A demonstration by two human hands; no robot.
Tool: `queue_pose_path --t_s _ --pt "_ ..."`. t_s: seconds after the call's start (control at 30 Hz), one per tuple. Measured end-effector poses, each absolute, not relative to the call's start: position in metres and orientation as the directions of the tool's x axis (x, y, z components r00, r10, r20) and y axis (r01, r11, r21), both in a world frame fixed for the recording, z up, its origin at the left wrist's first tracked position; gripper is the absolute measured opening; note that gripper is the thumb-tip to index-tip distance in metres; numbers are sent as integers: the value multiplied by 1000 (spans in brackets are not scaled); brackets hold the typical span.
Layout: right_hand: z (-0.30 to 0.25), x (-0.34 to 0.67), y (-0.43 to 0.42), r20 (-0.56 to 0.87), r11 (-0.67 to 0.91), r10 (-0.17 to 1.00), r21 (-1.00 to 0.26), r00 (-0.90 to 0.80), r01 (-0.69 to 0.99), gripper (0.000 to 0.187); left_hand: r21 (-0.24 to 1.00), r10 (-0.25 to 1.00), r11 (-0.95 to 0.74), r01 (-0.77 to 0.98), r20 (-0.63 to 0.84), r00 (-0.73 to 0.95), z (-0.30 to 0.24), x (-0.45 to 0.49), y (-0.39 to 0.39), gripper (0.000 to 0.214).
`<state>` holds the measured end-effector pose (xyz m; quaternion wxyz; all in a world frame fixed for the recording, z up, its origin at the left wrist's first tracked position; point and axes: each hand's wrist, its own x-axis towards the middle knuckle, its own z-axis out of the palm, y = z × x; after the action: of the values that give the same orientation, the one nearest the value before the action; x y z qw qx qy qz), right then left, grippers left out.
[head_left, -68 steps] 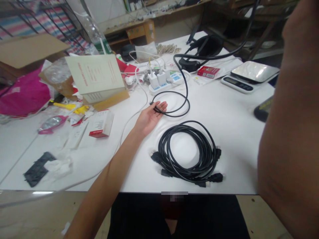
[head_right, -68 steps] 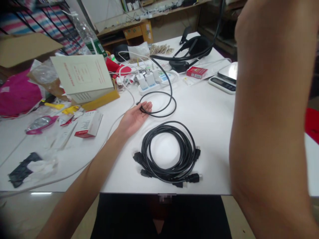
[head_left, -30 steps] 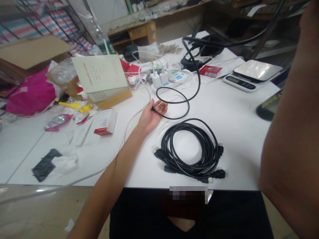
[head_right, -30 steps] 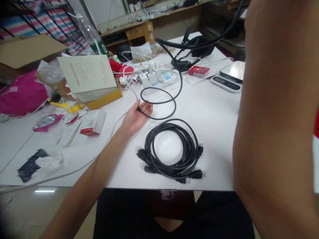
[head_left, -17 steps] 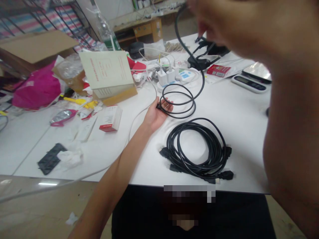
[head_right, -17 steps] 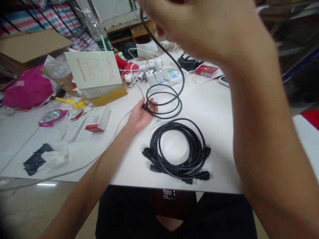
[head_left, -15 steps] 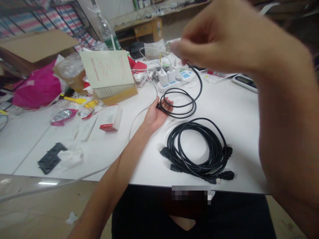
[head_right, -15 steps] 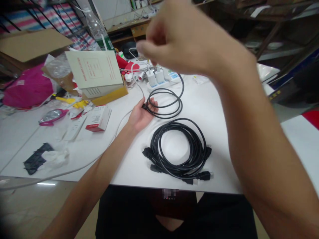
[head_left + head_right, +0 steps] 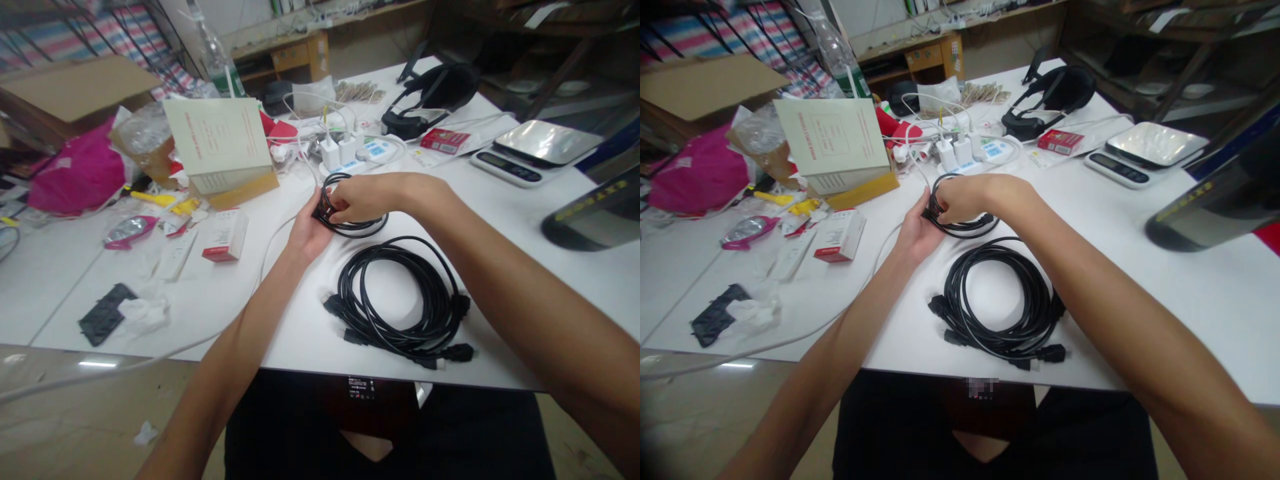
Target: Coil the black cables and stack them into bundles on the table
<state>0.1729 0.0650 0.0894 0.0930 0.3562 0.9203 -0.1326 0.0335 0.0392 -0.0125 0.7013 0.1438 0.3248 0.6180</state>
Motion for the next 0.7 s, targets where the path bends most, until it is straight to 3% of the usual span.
queue_pose_path --t_s 0.13,0.27,0.47,0.53,0.7 --pt "88 170 60 -255 724 591 -252 -766 642 21 559 956 138 -818 -291 -38 -14 31 43 22" --pt "85 168 58 -264 730 563 -284 -783 621 24 541 955 146 -828 -296 -25 -11 28 41 34" --pt "87 176 68 -277 680 663 -167 -696 714 34 579 965 139 -803 -260 -21 -6 24 34 49" --pt "88 178 71 -201 681 684 -167 -701 713 36 586 965 146 -797 -261 -15 -4 20 32 55" --pt "102 176 65 192 641 768 -232 -611 732 48 594 981 113 -797 -195 -7 5 6 29 66"
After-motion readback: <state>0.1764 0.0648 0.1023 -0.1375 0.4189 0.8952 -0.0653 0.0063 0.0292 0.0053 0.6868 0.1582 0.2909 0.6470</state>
